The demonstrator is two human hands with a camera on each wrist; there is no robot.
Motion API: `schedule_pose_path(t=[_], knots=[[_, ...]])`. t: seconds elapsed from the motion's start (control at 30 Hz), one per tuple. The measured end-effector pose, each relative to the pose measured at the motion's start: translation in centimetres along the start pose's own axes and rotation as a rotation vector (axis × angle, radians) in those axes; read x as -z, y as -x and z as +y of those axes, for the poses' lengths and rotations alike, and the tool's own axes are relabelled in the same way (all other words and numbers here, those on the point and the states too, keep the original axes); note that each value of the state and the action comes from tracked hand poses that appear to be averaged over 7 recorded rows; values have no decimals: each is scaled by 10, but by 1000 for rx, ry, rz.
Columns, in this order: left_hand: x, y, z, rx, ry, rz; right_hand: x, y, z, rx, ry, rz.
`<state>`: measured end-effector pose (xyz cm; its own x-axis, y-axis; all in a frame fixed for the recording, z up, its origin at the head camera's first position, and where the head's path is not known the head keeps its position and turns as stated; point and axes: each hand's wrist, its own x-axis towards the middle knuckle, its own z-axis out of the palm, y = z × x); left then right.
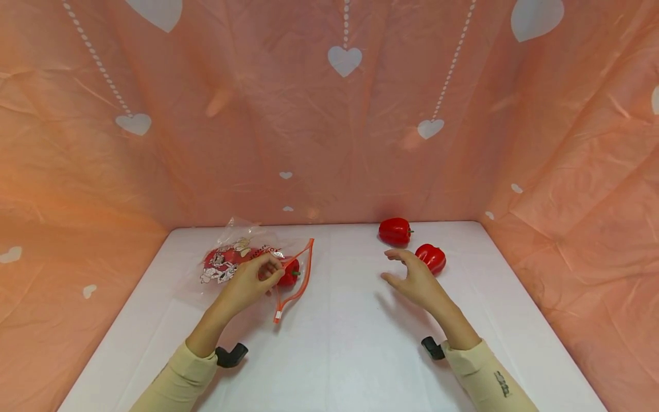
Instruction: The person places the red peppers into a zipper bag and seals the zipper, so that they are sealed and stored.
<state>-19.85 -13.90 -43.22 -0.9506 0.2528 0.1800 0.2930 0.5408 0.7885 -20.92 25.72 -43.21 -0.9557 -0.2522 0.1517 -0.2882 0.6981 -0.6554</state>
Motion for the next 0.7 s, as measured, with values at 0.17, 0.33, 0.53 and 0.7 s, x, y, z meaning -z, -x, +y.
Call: schedule_pose_path(t=[0.17, 0.33, 0.53, 0.7], knots=[[0, 0, 1, 4, 2, -4, 9, 1, 4, 39, 35, 32], [-1, 0, 1, 5, 5, -7, 19, 1, 12, 28, 45, 29], [-1, 0, 0, 5, 1, -5, 31, 0, 24, 15, 71, 35], [-1, 0, 0, 10, -6, -4, 39, -1, 33, -9, 82, 42]])
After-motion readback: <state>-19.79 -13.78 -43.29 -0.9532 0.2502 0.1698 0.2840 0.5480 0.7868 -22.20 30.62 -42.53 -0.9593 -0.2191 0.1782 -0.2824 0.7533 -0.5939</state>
